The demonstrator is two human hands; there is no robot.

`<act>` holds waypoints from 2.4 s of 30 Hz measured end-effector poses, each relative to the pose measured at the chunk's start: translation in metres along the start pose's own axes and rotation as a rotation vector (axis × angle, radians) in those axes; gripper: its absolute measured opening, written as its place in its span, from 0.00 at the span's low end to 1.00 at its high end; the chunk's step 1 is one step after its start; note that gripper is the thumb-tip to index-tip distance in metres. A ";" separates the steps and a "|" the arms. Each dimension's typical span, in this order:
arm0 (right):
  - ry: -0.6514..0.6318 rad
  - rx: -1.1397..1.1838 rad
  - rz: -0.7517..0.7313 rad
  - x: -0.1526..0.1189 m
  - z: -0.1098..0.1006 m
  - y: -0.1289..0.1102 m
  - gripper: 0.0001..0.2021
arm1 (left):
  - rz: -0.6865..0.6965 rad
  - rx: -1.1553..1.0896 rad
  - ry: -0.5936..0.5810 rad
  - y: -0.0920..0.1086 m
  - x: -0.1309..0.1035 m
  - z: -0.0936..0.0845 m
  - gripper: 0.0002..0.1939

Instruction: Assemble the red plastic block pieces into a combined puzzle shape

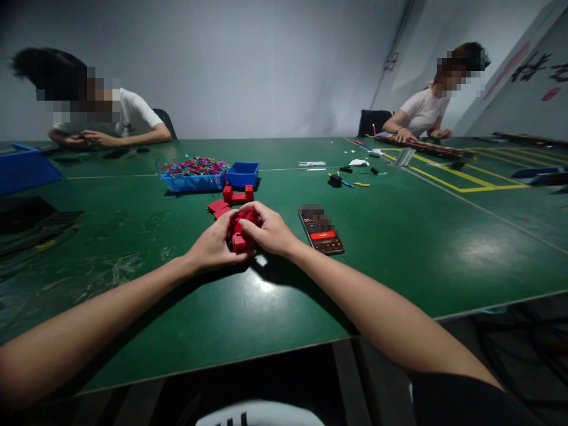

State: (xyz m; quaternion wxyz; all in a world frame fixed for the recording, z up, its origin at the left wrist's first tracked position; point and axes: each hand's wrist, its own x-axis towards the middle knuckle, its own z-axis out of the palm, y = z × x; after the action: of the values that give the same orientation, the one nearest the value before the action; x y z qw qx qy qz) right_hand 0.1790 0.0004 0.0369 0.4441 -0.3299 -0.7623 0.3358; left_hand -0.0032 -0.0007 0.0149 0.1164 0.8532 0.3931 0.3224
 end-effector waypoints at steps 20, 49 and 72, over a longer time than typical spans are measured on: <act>-0.020 -0.253 -0.194 0.000 -0.003 0.000 0.15 | 0.069 -0.108 -0.039 -0.004 0.002 -0.001 0.43; 0.105 -0.300 -0.210 -0.002 -0.002 0.001 0.26 | -0.043 -0.088 0.134 -0.002 0.000 0.006 0.45; 0.014 -0.516 -0.378 -0.004 -0.007 -0.003 0.25 | 0.086 -0.139 0.126 -0.011 0.001 0.006 0.46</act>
State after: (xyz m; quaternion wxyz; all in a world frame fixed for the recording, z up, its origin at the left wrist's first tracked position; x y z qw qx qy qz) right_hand 0.1858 -0.0027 0.0402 0.4055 -0.2868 -0.8670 0.0407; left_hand -0.0052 0.0077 0.0058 0.1366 0.8373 0.3391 0.4065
